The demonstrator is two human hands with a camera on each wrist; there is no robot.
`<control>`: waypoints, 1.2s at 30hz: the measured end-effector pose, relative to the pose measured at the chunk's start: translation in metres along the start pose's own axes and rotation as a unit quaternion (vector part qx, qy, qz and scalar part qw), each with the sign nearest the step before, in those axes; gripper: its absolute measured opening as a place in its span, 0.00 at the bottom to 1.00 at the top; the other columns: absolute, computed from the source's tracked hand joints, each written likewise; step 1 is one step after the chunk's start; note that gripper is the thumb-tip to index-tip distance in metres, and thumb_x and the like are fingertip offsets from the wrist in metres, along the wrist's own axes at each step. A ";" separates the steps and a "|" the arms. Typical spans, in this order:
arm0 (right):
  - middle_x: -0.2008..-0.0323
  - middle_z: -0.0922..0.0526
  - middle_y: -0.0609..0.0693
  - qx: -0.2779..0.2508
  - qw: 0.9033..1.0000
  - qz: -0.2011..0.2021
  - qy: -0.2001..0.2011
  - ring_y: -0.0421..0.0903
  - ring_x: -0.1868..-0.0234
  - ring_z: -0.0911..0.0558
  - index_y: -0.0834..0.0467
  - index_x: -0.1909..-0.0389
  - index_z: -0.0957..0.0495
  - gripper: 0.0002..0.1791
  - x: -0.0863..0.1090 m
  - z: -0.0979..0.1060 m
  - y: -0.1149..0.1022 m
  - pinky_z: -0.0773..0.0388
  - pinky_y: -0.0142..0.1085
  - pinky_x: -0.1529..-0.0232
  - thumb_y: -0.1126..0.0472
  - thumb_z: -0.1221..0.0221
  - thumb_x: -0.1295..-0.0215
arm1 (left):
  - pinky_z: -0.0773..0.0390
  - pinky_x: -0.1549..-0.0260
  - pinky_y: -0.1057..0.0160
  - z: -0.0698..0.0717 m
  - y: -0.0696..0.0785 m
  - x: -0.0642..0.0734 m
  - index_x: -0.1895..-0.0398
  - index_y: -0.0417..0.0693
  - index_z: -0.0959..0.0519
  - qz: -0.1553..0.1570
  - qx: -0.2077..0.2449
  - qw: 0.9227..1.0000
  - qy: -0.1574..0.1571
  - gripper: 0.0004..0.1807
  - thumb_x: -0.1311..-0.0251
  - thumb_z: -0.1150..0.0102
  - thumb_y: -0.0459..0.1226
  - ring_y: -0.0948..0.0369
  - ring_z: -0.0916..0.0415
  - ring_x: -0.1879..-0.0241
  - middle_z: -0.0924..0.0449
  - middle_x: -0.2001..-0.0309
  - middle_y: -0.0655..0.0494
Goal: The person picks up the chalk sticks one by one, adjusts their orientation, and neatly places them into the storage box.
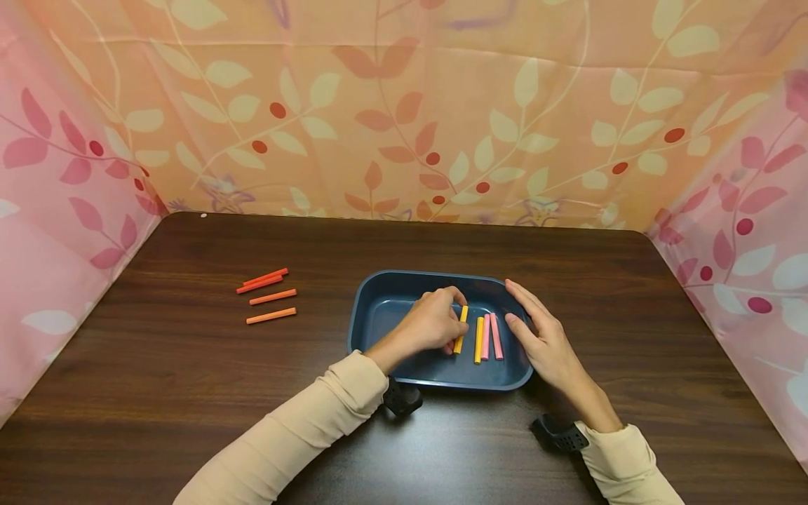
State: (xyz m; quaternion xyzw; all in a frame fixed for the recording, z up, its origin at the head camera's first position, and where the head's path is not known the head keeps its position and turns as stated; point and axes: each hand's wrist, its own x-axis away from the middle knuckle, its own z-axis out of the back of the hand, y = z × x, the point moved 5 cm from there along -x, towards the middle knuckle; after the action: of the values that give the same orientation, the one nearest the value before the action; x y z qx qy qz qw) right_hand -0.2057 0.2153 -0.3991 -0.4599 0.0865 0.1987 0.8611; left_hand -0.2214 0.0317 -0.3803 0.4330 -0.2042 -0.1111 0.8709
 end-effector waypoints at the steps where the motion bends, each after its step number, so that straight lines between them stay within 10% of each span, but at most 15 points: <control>1: 0.28 0.35 0.62 0.000 1.000 0.000 0.000 0.30 0.29 0.38 0.63 0.29 0.35 0.28 0.000 0.000 0.000 0.48 0.13 0.34 0.67 0.47 0.28 | 0.24 0.85 0.70 -0.001 0.000 0.000 0.42 0.39 0.28 0.002 0.000 1.000 -0.001 0.21 0.37 0.38 0.31 0.60 0.22 0.87 0.18 0.80 0.51; 36: 0.28 0.35 0.63 -0.002 1.000 0.002 -0.001 0.33 0.28 0.38 0.64 0.29 0.35 0.27 -0.001 -0.001 0.000 0.48 0.13 0.34 0.68 0.47 0.28 | 0.30 0.81 0.70 -0.005 0.000 0.001 0.43 0.39 0.25 -0.013 -0.010 1.000 -0.015 0.19 0.38 0.41 0.29 0.60 0.22 0.82 0.16 0.72 0.50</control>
State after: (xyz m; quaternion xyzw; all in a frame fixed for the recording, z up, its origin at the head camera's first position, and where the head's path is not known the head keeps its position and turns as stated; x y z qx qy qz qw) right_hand -0.2061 0.2146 -0.3991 -0.4613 0.0861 0.2010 0.8599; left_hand -0.2184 0.0345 -0.3826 0.4252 -0.2109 -0.1305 0.8704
